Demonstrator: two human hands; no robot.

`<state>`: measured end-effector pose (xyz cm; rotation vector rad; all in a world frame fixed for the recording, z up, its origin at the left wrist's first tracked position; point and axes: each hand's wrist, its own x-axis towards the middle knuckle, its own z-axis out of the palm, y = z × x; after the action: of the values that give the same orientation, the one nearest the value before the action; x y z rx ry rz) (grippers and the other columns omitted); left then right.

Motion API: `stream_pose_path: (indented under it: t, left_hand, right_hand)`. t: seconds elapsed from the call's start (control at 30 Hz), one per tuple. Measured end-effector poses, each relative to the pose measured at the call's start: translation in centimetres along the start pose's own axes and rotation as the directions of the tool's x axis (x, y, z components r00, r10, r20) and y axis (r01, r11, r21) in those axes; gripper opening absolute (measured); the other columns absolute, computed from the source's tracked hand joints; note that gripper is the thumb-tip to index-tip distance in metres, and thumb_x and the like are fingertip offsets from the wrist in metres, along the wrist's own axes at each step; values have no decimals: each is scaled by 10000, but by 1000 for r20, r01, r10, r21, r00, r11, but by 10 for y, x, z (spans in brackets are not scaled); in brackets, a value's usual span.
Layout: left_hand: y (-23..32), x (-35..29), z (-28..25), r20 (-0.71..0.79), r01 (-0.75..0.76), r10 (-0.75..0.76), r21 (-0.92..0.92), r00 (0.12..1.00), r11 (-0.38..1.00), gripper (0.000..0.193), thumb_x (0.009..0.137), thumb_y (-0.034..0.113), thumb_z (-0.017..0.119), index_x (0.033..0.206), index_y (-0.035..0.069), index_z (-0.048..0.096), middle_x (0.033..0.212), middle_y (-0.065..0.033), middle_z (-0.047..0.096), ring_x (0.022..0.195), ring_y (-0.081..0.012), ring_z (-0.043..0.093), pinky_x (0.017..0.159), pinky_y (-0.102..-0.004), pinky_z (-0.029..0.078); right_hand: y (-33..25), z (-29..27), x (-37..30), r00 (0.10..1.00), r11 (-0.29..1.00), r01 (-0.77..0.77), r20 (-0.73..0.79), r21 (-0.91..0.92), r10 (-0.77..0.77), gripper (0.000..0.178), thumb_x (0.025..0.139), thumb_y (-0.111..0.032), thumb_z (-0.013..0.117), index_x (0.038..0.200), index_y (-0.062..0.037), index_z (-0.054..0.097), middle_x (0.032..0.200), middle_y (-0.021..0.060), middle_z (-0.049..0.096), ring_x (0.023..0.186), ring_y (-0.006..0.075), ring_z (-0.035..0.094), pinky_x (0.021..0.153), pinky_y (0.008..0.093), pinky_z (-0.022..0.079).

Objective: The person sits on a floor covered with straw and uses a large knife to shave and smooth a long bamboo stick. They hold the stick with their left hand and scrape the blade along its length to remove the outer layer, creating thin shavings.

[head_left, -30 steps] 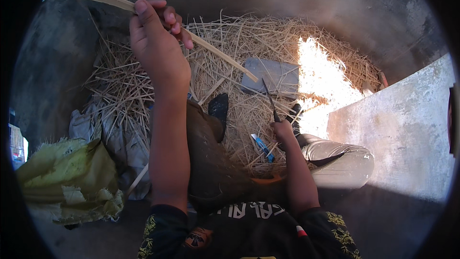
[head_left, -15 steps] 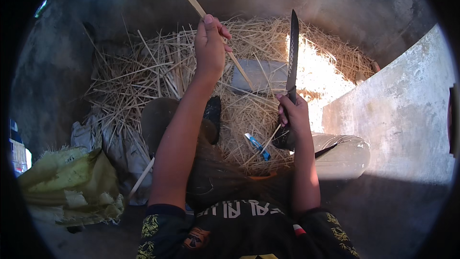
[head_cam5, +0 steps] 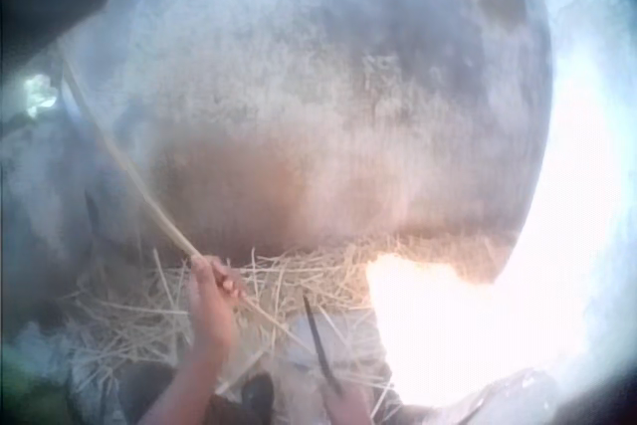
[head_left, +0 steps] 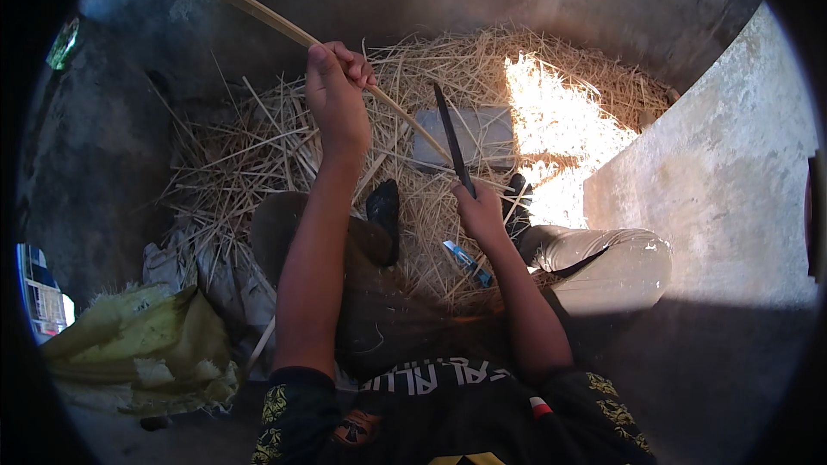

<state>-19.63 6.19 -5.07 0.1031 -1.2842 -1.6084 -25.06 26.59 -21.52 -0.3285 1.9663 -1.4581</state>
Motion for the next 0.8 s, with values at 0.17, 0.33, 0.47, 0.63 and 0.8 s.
stream_pose_path:
  t: [0.17, 0.33, 0.47, 0.63, 0.8]
  left_hand:
    - [-5, -6, 16, -127, -147, 145, -6, 981, 989, 475, 1026, 552, 371, 866, 107, 412, 732, 15, 373, 655, -90, 386, 633, -278, 384]
    - [-21, -3, 5, -40, -90, 95, 108, 995, 990, 496, 1005, 581, 383, 850, 109, 385, 726, 16, 363, 655, -100, 385, 644, -282, 386]
    - [-13, -8, 6, -19, -85, 88, 140, 996, 987, 470, 1044, 523, 343, 814, 114, 368, 711, 14, 355, 638, -99, 380, 618, -266, 372]
    - [-19, -11, 19, 57, -79, 72, 126, 996, 989, 512, 995, 601, 373, 846, 111, 375, 719, 9, 348, 657, -118, 393, 641, -286, 385]
    - [-19, -10, 15, 44, -105, 100, 116, 994, 988, 464, 1036, 529, 350, 826, 116, 372, 707, 14, 352, 634, -108, 384, 612, -272, 367]
  right_hand:
    - [11, 1, 3, 993, 998, 36, -112, -58, -43, 416, 918, -344, 634, 704, 4, 555, 558, 73, 521, 519, 184, 510, 537, 379, 406]
    - [-24, -8, -7, 919, 949, 291, -240, -121, -312, 358, 938, -281, 626, 676, -69, 508, 545, -4, 498, 456, 68, 467, 410, 240, 343]
    - [-32, 6, -11, 850, 861, 480, -328, 166, -411, 352, 944, -286, 605, 711, -30, 542, 566, 32, 523, 496, 108, 494, 461, 286, 378]
    - [95, 0, 52, 978, 952, -175, -157, -249, 139, 402, 945, -337, 551, 872, 50, 627, 675, 162, 628, 670, 280, 662, 624, 408, 484]
    - [41, -12, 39, 862, 873, 222, -332, -434, -384, 378, 939, -335, 576, 902, 37, 631, 722, 178, 641, 669, 283, 661, 634, 417, 486]
